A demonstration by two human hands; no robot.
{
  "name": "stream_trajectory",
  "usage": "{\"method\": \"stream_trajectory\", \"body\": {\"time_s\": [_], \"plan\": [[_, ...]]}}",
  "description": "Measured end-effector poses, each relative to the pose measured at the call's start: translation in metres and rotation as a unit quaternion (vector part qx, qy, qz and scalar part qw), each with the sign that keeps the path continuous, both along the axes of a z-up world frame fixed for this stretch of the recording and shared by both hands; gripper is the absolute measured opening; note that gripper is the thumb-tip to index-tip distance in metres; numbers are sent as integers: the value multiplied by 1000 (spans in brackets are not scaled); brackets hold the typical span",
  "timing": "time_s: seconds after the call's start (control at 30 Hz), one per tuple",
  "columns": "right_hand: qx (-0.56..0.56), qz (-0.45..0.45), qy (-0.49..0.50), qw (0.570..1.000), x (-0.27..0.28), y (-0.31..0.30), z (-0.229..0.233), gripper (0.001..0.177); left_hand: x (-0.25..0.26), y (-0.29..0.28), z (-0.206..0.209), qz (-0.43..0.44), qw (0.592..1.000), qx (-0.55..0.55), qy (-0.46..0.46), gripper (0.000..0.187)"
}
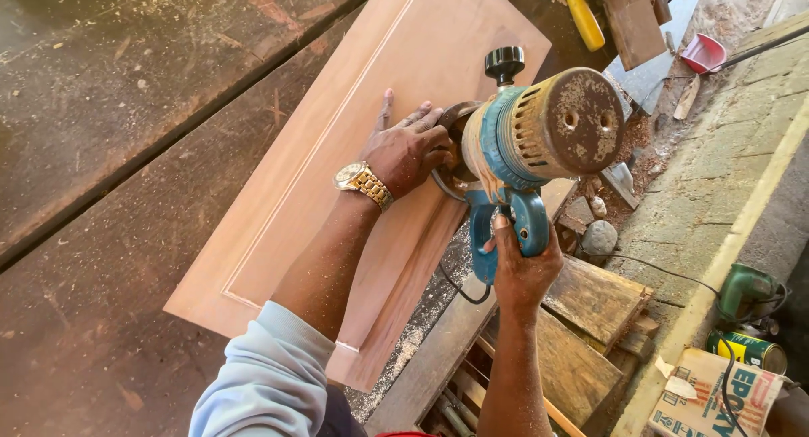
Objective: Routing and sanding a wooden panel using power tools in a workshop environment.
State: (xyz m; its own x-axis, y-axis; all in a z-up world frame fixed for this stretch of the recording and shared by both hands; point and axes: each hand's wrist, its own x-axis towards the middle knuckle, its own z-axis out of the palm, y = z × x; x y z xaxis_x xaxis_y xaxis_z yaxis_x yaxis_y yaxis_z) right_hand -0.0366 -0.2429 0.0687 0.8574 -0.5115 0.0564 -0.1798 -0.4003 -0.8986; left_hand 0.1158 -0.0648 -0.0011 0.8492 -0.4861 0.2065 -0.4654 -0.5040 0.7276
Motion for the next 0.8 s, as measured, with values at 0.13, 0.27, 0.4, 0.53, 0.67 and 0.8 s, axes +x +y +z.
{"method": "stream_trajectory", "body": {"time_s": [0.13,0.27,0.4,0.53,0.67,0.8], "plan": [[13,9,-21,1000,19,-10,-2,25,17,-10,0,1,1000,-7,-1,17],[-10,13,-27,999,40,-21,-2,22,38,-22,-3,4,1000,-7,6,17],[-6,6,-20,1000,63,-35,-6,19,61,-35,-9,9,1000,-12,0,18],[0,6,-56,998,83,-55,-19,27,81,-46,-10,9,1000,-17,3,18],[-25,17,-34,999,99,-63,-19,21,99,-54,-7,6,1000,-13,21,19],[-44,29,-36,998,115,-74,-22,20,117,-65,-13,6,1000,-14,20,21]]}}
